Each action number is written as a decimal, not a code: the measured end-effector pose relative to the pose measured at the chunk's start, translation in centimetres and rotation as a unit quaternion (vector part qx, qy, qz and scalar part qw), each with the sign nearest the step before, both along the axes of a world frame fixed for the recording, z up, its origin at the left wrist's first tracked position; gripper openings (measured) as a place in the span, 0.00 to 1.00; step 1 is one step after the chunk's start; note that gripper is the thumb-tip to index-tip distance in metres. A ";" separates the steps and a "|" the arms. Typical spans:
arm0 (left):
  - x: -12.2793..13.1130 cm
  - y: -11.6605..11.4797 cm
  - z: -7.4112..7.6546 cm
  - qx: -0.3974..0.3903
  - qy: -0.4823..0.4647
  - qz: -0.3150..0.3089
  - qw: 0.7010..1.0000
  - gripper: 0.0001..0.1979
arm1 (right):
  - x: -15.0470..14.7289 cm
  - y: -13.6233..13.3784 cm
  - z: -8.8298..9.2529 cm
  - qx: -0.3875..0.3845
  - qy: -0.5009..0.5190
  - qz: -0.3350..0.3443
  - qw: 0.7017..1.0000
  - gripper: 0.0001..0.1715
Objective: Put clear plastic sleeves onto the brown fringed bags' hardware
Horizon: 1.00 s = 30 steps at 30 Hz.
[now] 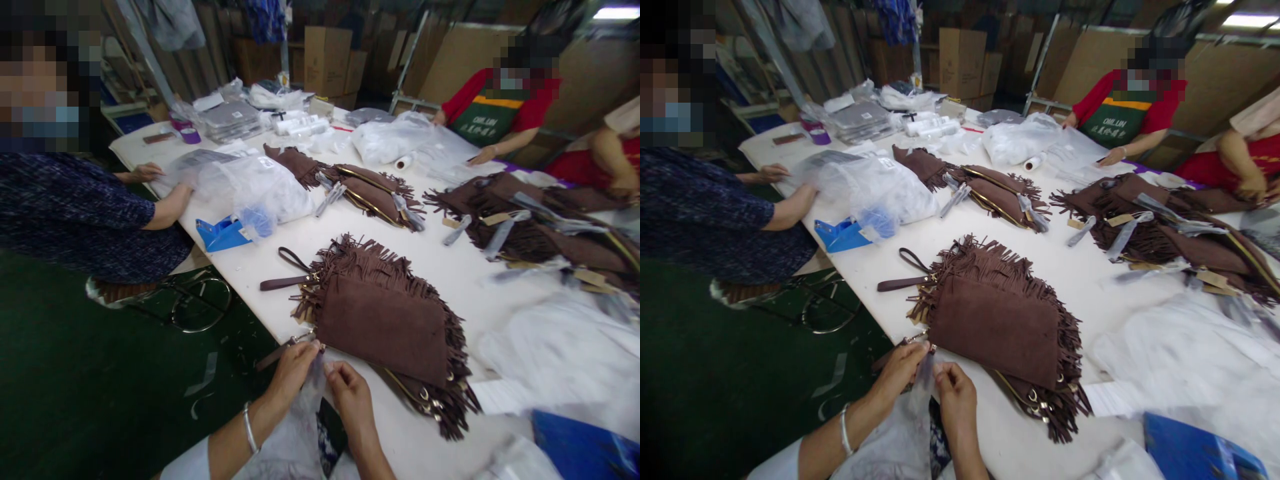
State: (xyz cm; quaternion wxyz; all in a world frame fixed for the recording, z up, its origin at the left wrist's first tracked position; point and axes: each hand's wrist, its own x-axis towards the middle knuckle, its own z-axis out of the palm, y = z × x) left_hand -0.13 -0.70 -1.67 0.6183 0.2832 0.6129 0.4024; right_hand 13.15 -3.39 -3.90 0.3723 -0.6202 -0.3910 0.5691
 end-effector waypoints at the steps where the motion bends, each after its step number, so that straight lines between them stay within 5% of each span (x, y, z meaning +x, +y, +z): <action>1: 0.2 0.2 0.0 0.004 -0.002 0.003 1.000 0.20 | 0.1 0.1 0.0 0.004 -0.008 0.008 1.000 0.17; 14: 0.8 1.6 -1.0 0.016 0.034 0.011 0.999 0.15 | -0.7 0.9 1.1 0.093 -0.151 -0.005 0.984 0.19; 22: -0.2 -0.2 0.3 -0.079 -0.121 -0.006 0.989 0.20 | -1.4 0.8 0.6 0.082 -0.177 -0.051 0.979 0.21; 30: 1.1 -0.4 -0.3 -0.047 -0.068 0.078 0.993 0.16 | -2.1 0.7 0.3 0.081 -0.164 -0.063 0.981 0.20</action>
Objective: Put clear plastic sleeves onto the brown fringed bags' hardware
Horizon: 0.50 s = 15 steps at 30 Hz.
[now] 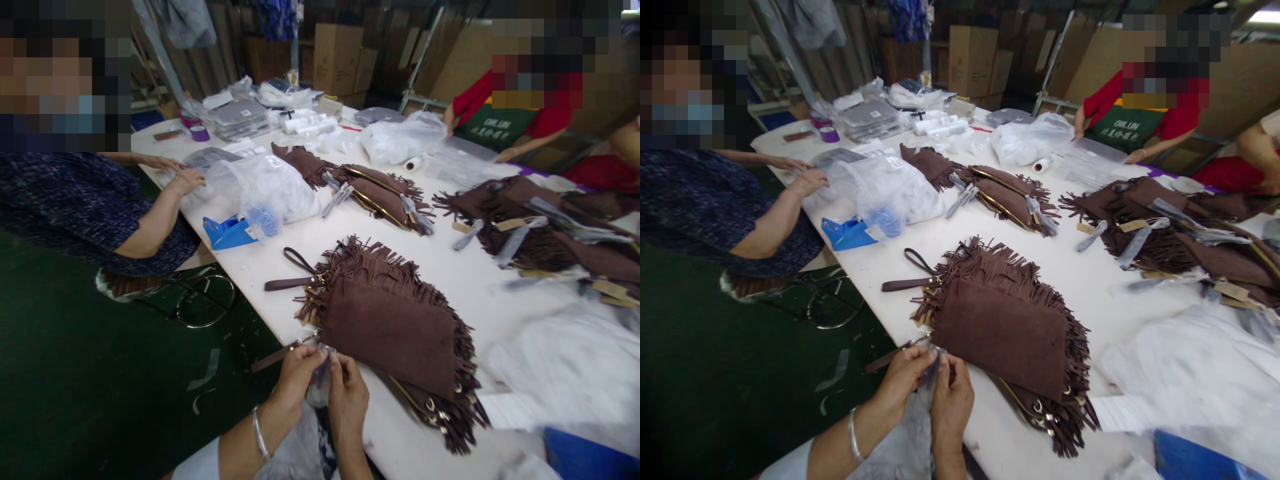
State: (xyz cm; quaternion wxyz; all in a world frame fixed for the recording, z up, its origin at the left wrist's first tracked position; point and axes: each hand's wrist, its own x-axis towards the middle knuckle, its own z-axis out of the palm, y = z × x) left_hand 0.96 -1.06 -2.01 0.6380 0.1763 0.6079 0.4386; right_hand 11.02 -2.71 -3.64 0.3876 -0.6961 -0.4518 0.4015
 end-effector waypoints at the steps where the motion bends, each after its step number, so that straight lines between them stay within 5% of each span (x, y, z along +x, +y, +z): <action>1: 0.2 0.1 -0.1 0.008 0.012 0.012 1.000 0.15 | -0.1 0.0 0.1 0.001 0.010 -0.003 1.000 0.20; 6: 1.0 0.3 -0.8 0.045 0.081 0.049 0.994 0.09 | -0.1 -0.3 0.7 0.004 0.024 -0.005 1.000 0.19; 15: 1.2 0.5 -1.5 0.083 0.145 0.020 0.986 0.06 | 0.2 -0.2 -0.1 -0.027 0.028 0.004 0.999 0.18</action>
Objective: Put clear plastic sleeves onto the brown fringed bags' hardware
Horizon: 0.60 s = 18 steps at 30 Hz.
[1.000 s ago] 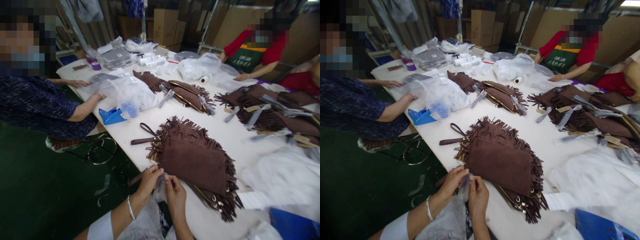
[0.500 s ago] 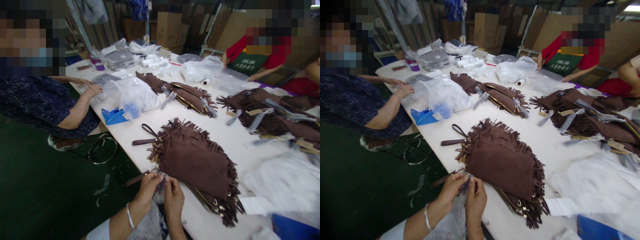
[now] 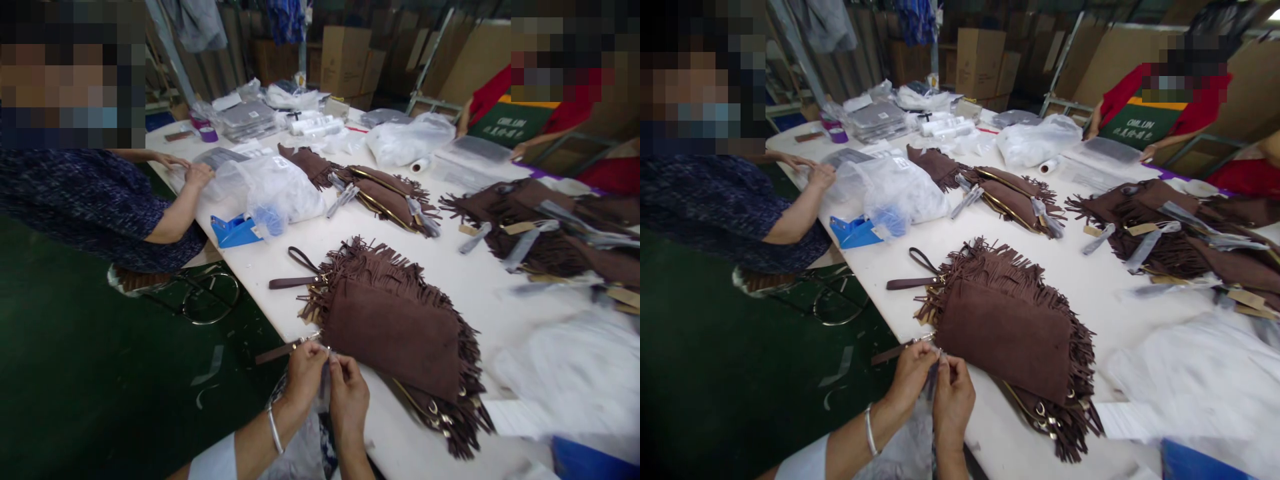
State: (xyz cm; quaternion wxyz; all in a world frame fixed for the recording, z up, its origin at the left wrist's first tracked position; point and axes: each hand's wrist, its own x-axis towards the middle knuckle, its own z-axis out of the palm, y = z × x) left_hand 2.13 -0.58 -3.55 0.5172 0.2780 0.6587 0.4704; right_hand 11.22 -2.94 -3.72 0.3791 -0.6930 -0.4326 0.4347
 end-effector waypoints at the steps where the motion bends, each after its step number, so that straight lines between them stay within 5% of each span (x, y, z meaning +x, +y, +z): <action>1: 0.0 0.0 -0.1 0.007 0.003 -0.002 1.000 0.07 | 0.0 0.0 -0.1 0.001 -0.002 -0.004 1.000 0.18; 10: -0.4 -1.6 -0.2 -0.001 -0.062 0.019 0.998 0.15 | -0.2 -0.1 -0.2 0.001 -0.005 -0.032 0.999 0.19; 18: 0.4 -0.8 -0.8 -0.003 -0.002 0.021 1.000 0.07 | -0.1 -0.2 -0.7 0.002 -0.010 -0.036 0.999 0.20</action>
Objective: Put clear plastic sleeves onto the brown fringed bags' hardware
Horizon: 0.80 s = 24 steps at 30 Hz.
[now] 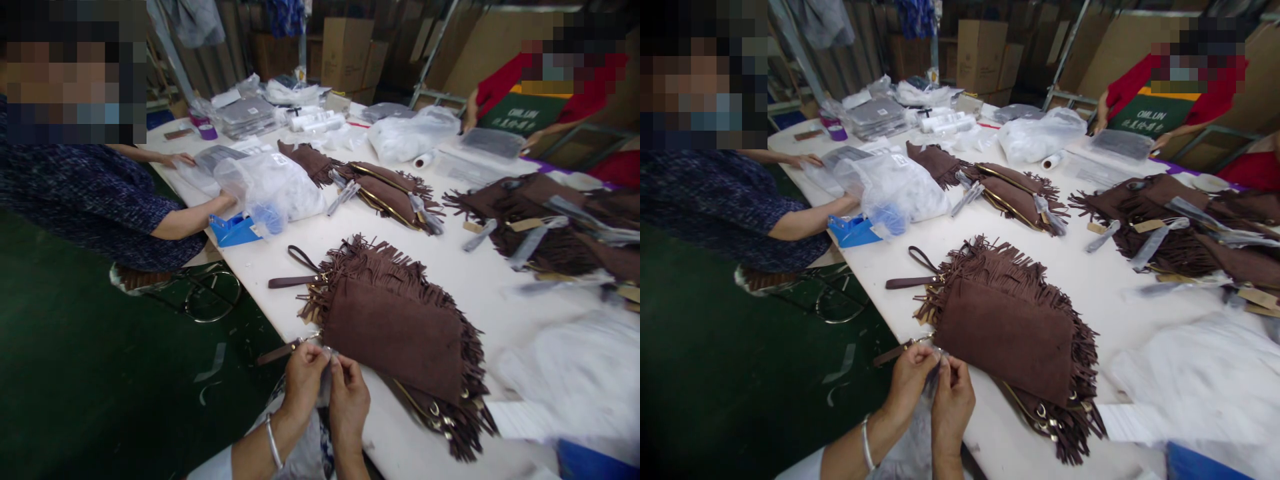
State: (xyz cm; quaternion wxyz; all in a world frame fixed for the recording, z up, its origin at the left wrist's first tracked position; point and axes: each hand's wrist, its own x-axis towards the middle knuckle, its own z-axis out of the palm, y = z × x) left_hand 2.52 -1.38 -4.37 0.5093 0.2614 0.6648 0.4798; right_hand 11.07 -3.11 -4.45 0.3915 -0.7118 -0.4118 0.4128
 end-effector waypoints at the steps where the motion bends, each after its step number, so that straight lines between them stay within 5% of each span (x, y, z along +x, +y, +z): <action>1: 0.1 0.1 0.0 0.003 0.017 -0.001 1.000 0.06 | 0.0 0.0 0.0 -0.005 -0.002 -0.002 1.000 0.20; 12: -0.4 -0.4 -0.5 0.050 0.199 -0.116 0.972 0.04 | 0.4 -0.6 0.0 0.066 0.007 0.071 0.995 0.21; 18: -1.1 -0.2 -0.3 0.050 0.113 -0.133 0.983 0.04 | 1.3 0.5 0.5 -0.042 0.187 0.081 0.978 0.21; 24: -1.7 -0.4 0.1 0.053 0.021 -0.150 0.987 0.03 | 0.3 0.5 0.2 -0.053 0.150 0.025 0.987 0.19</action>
